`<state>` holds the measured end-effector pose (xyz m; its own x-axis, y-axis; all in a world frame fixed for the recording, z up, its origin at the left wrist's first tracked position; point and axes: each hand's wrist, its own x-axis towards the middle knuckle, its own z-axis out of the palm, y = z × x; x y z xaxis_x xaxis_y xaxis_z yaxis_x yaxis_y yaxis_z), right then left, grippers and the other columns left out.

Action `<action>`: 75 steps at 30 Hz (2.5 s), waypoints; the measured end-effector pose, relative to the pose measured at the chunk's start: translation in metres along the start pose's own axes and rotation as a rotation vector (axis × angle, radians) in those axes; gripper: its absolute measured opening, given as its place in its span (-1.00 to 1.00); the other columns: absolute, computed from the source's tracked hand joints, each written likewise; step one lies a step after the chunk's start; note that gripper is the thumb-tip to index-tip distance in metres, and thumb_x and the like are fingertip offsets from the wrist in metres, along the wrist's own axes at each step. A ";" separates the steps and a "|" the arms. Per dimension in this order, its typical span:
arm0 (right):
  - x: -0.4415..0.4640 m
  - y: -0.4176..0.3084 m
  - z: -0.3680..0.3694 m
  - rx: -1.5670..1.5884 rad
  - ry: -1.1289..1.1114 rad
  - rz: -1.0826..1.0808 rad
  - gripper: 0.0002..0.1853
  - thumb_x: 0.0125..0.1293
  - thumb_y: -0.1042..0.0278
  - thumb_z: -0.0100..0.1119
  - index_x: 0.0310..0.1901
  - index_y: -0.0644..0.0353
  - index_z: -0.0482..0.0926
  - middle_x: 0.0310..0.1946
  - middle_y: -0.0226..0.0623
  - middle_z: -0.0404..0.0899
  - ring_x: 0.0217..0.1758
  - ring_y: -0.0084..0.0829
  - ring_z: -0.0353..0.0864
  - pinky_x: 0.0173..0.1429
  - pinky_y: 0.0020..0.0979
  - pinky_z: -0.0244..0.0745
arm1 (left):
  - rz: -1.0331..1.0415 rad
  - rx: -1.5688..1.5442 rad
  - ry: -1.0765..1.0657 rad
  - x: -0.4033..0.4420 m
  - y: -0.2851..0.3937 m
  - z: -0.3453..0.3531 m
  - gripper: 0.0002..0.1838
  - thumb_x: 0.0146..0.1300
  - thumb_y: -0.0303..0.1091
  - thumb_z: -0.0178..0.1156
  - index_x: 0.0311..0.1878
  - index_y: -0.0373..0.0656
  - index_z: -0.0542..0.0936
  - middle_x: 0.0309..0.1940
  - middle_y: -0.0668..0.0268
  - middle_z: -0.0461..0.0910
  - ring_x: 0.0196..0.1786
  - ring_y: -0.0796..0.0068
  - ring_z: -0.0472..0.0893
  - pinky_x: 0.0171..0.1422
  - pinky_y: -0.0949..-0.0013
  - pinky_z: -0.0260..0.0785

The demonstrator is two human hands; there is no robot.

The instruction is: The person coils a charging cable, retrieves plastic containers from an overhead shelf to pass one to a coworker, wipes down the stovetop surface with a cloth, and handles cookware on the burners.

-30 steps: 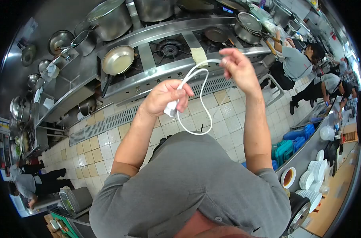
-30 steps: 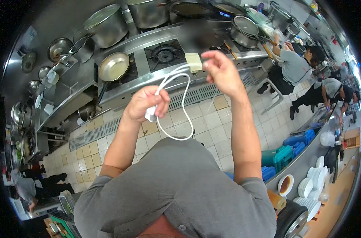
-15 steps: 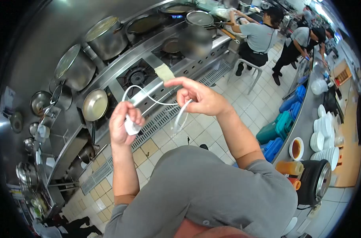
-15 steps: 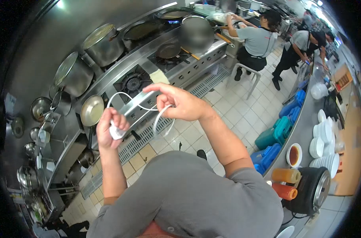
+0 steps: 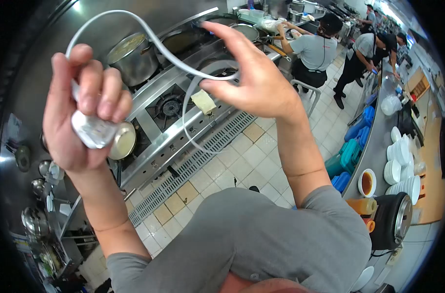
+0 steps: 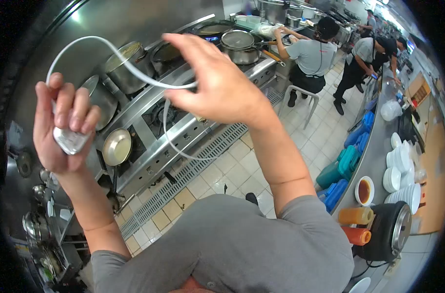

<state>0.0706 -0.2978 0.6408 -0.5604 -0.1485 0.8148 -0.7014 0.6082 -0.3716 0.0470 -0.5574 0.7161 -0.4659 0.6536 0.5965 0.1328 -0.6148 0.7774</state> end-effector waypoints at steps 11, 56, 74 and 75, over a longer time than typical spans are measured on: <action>0.036 -0.019 0.041 0.922 -0.464 0.316 -0.65 0.40 0.34 0.14 0.17 0.24 0.48 -0.20 -0.34 0.59 -0.19 -0.59 0.58 -0.09 -0.50 0.56 | 0.158 -0.051 -0.114 0.022 0.032 0.008 -0.58 0.58 -0.22 -0.24 0.22 -0.33 0.42 -0.50 0.43 0.33 -0.37 0.55 0.28 -0.30 0.43 0.19; -0.131 0.057 0.131 0.373 -0.631 0.455 -0.70 0.37 0.22 0.10 0.03 0.17 0.57 -0.17 -0.02 0.66 -0.04 -0.02 0.64 0.07 -0.12 0.50 | -0.131 0.003 0.670 -0.107 -0.165 -0.054 -0.52 0.48 -0.25 0.01 0.39 -0.18 0.31 -0.29 0.31 0.56 -0.34 0.48 0.57 -0.40 0.49 0.45; -0.153 0.037 0.148 0.629 -0.644 0.504 -0.69 0.38 0.30 0.11 0.05 0.31 0.55 -0.29 -0.06 0.67 -0.19 -0.28 0.67 -0.09 -0.30 0.53 | -0.260 0.235 0.655 -0.131 -0.170 -0.054 -0.41 0.51 -0.25 -0.01 0.46 -0.35 0.14 0.05 0.07 0.62 -0.16 0.39 0.65 -0.23 0.43 0.54; -0.153 0.024 0.140 0.612 -0.648 0.410 -0.69 0.36 0.31 0.11 0.02 0.34 0.54 -0.27 -0.01 0.67 -0.15 -0.18 0.69 -0.04 -0.24 0.54 | -0.280 0.576 0.620 -0.130 -0.177 -0.055 -0.47 0.47 -0.33 0.06 0.40 -0.39 0.28 0.09 0.10 0.61 -0.06 0.44 0.63 -0.03 0.41 0.50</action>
<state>0.0780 -0.3701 0.4448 -0.8166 -0.5263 0.2371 -0.4032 0.2261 -0.8868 0.0362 -0.5583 0.4900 -0.9147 0.2869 0.2845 0.2848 -0.0418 0.9577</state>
